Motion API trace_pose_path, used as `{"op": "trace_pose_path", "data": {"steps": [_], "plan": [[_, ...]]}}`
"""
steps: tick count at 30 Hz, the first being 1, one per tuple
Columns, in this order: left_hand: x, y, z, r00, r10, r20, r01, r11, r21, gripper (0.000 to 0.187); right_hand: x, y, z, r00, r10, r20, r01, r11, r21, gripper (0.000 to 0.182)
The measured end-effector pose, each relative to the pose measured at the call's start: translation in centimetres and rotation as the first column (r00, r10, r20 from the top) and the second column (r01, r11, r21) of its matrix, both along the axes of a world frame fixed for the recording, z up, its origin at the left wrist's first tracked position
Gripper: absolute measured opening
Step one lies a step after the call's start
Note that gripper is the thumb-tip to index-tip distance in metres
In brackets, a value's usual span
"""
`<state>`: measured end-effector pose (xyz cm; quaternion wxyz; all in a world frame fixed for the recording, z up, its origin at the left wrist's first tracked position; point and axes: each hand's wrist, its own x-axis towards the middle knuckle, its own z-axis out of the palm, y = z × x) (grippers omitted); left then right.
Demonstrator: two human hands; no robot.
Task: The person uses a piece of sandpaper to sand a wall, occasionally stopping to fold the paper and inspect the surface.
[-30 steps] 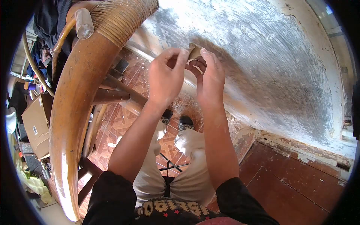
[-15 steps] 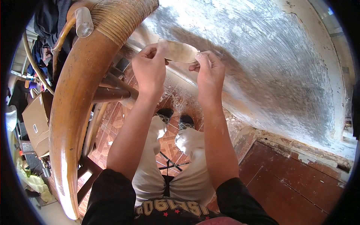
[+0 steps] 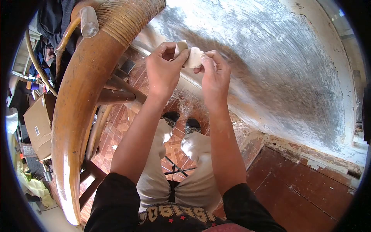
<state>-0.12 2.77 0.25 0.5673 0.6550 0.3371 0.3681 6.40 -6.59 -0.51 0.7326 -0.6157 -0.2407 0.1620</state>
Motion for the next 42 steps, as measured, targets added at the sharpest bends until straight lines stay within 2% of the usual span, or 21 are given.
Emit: {"op": "trace_pose_path", "data": {"steps": [1, 5, 6, 7, 8, 10, 17, 19, 20, 22, 26, 28, 32, 34, 35, 37, 38, 39, 40, 42], "plan": [[0.1, -0.2, 0.1, 0.992, -0.013, 0.123, 0.031, 0.989, -0.144, 0.016, 0.2, 0.0, -0.2, 0.998, -0.027, -0.048, 0.029, 0.999, 0.045, 0.016], [0.1, 0.0, -0.6, 0.974, -0.047, 0.22, 0.102, 0.964, -0.246, 0.017, 0.6, -0.3, -0.7, 0.998, -0.054, -0.035, 0.053, 0.998, -0.024, 0.018], [-0.1, -0.1, -0.1, 0.998, -0.029, 0.057, 0.03, 1.0, -0.01, 0.016, 0.4, -0.2, -0.6, 0.997, -0.052, -0.051, 0.049, 0.997, -0.054, 0.019], [-0.3, -0.1, 0.1, 0.995, 0.03, -0.098, -0.006, 0.972, 0.236, 0.015, 0.3, 0.0, -0.5, 0.997, -0.049, -0.066, 0.043, 0.996, -0.082, 0.019], [-0.3, -0.3, -0.1, 0.995, 0.03, -0.098, -0.006, 0.971, 0.238, 0.015, 0.1, 0.1, -0.4, 0.997, -0.049, -0.066, 0.043, 0.996, -0.081, 0.019], [0.0, -0.7, -0.7, 0.995, 0.002, -0.1, 0.034, 0.935, 0.352, 0.012, -0.1, 0.1, -0.1, 0.998, -0.038, -0.054, 0.033, 0.996, -0.084, 0.02], [-0.1, -1.6, 0.4, 0.994, -0.05, -0.101, 0.088, 0.904, 0.418, 0.017, 0.1, 0.2, -0.6, 0.998, -0.058, -0.006, 0.057, 0.996, -0.073, 0.02], [-0.3, -2.1, 1.1, 0.987, -0.077, -0.138, 0.11, 0.963, 0.247, 0.02, 0.1, 0.3, -1.0, 0.993, -0.042, 0.112, 0.051, 0.996, -0.074, 0.019], [-0.2, -2.1, 1.0, 0.987, -0.078, -0.139, 0.11, 0.963, 0.246, 0.02, 0.1, 0.3, -1.1, 0.993, -0.042, 0.111, 0.051, 0.996, -0.075, 0.019], [-0.1, -1.9, 0.9, 0.991, -0.061, -0.119, 0.077, 0.988, 0.135, 0.021, 0.1, 0.3, -1.2, 0.978, -0.004, 0.209, 0.025, 0.995, -0.098, 0.018], [-0.6, -1.3, 1.5, 0.967, -0.079, -0.24, 0.107, 0.989, 0.106, 0.021, -0.4, 0.4, -1.1, 0.974, 0.027, 0.224, 0.007, 0.989, -0.151, 0.018], [-0.6, -0.8, 1.3, 0.971, -0.104, -0.217, 0.096, 0.994, -0.046, 0.023, -0.7, 0.3, -0.7, 0.972, 0.079, 0.219, -0.033, 0.978, -0.207, 0.018], [-0.4, -1.0, 1.1, 0.972, -0.085, -0.218, 0.092, 0.996, 0.019, 0.023, -1.1, 0.5, -0.2, 0.967, 0.037, 0.251, 0.022, 0.973, -0.228, 0.018], [-0.3, -1.3, 0.4, 0.983, -0.059, -0.174, 0.085, 0.986, 0.145, 0.024, -1.2, 0.7, -0.5, 0.971, -0.042, 0.237, 0.091, 0.976, -0.2, 0.019], [-0.5, -1.4, 0.7, 0.983, -0.059, -0.174, 0.085, 0.986, 0.145, 0.024, -1.0, 0.7, -0.4, 0.97, -0.042, 0.237, 0.091, 0.975, -0.2, 0.019], [-0.8, -1.4, 1.3, 0.955, -0.175, -0.239, 0.207, 0.971, 0.117, 0.027, -0.6, 0.3, 0.0, 0.923, -0.024, 0.383, 0.13, 0.958, -0.254, 0.019], [-0.9, -1.4, 1.0, 0.955, -0.18, -0.236, 0.211, 0.971, 0.113, 0.027, -0.5, 0.2, -0.1, 0.923, -0.026, 0.385, 0.134, 0.957, -0.258, 0.019], [-0.9, -1.2, 0.3, 0.95, -0.305, -0.071, 0.299, 0.95, -0.085, 0.029, -0.4, 0.1, -0.2, 0.909, -0.047, 0.414, 0.151, 0.963, -0.223, 0.02], [-0.8, -1.1, 0.0, 0.915, -0.387, 0.116, 0.404, 0.878, -0.257, 0.031, -0.2, 0.0, -0.4, 0.894, -0.068, 0.443, 0.166, 0.969, -0.185, 0.021], [-0.5, -1.4, 0.3, 0.908, -0.401, 0.12, 0.419, 0.872, -0.255, 0.032, 0.4, -0.1, -1.1, 0.912, -0.053, 0.407, 0.133, 0.976, -0.17, 0.021]]}}
